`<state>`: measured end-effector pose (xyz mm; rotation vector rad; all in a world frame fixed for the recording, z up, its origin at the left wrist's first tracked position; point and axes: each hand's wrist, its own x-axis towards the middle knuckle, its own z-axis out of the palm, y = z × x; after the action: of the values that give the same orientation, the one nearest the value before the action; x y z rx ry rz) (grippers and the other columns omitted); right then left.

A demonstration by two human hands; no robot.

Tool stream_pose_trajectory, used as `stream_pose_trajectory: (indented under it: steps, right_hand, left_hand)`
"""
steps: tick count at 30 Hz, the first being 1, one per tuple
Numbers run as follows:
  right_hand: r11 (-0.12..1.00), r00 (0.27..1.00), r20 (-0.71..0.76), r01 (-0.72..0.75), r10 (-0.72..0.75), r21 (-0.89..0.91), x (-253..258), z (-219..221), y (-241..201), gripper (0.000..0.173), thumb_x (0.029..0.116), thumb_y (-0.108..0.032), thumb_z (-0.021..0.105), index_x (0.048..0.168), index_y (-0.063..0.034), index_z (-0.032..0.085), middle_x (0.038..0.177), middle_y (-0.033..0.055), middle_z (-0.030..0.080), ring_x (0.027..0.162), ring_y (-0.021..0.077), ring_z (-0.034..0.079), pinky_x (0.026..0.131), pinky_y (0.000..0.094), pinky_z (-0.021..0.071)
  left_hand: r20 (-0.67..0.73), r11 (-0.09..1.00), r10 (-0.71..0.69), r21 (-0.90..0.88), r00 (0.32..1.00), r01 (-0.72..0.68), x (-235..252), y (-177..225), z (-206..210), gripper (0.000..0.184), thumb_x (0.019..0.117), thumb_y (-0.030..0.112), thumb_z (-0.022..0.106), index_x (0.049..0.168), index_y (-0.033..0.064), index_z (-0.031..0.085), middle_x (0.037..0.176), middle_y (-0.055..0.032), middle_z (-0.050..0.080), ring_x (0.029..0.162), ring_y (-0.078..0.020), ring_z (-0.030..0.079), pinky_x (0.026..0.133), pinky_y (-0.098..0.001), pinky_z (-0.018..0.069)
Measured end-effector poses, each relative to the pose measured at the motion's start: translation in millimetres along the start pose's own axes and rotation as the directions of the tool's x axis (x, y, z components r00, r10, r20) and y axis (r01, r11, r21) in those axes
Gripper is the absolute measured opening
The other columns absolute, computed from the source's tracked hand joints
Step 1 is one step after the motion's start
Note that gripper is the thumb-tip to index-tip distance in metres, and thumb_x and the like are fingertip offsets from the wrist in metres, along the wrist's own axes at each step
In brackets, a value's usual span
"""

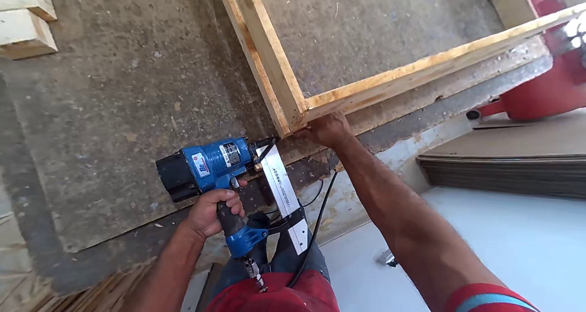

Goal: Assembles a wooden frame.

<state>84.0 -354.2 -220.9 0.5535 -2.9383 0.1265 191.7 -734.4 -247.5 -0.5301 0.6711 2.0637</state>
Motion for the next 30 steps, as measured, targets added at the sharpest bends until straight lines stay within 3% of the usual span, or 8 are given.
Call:
stream_pose_trajectory:
  steps: [13,18,30]
  right_hand:
    - [0.998,0.999,-0.045,0.019,-0.022,-0.054,-2.1,4.8,1.9,0.059,0.0892,-0.072,0.058,0.095,-0.016,0.074,0.095,0.0116,0.076,0.097,0.0345,0.073,0.081,0.0609,0.0565]
    - [1.0,1.0,-0.017,0.002,-0.003,-0.029,-4.6,3.9,1.7,0.058,0.0895,-0.072,0.058,0.099,-0.0179,0.075,0.101,0.0111,0.076,0.103,0.0344,0.071,0.086,0.0624,0.0551]
    - [1.0,1.0,-0.009,0.009,-0.009,-0.018,-3.9,4.8,2.9,0.06,0.0903,-0.073,0.057,0.099,-0.0162,0.074,0.1,0.0124,0.075,0.102,0.0343,0.072,0.084,0.0621,0.0564]
  left_hand:
    - [0.094,0.997,-0.005,-0.076,0.996,0.012,4.2,-2.4,-7.0,0.035,0.0873,0.017,0.068,0.121,0.0057,0.067,0.061,-0.0014,0.055,0.057,-0.0173,0.064,0.071,-0.0448,0.0633]
    - [0.099,0.996,-0.006,-0.085,0.995,0.014,5.4,-0.7,-5.6,0.034,0.0876,0.017,0.068,0.12,0.0063,0.068,0.061,-0.0013,0.055,0.057,-0.0166,0.064,0.07,-0.0436,0.0629]
    - [0.137,0.996,-0.032,-0.075,0.99,0.042,6.9,6.3,-7.6,0.033,0.0893,0.017,0.067,0.12,0.0068,0.067,0.063,-0.0012,0.057,0.059,-0.0168,0.065,0.073,-0.0443,0.0632]
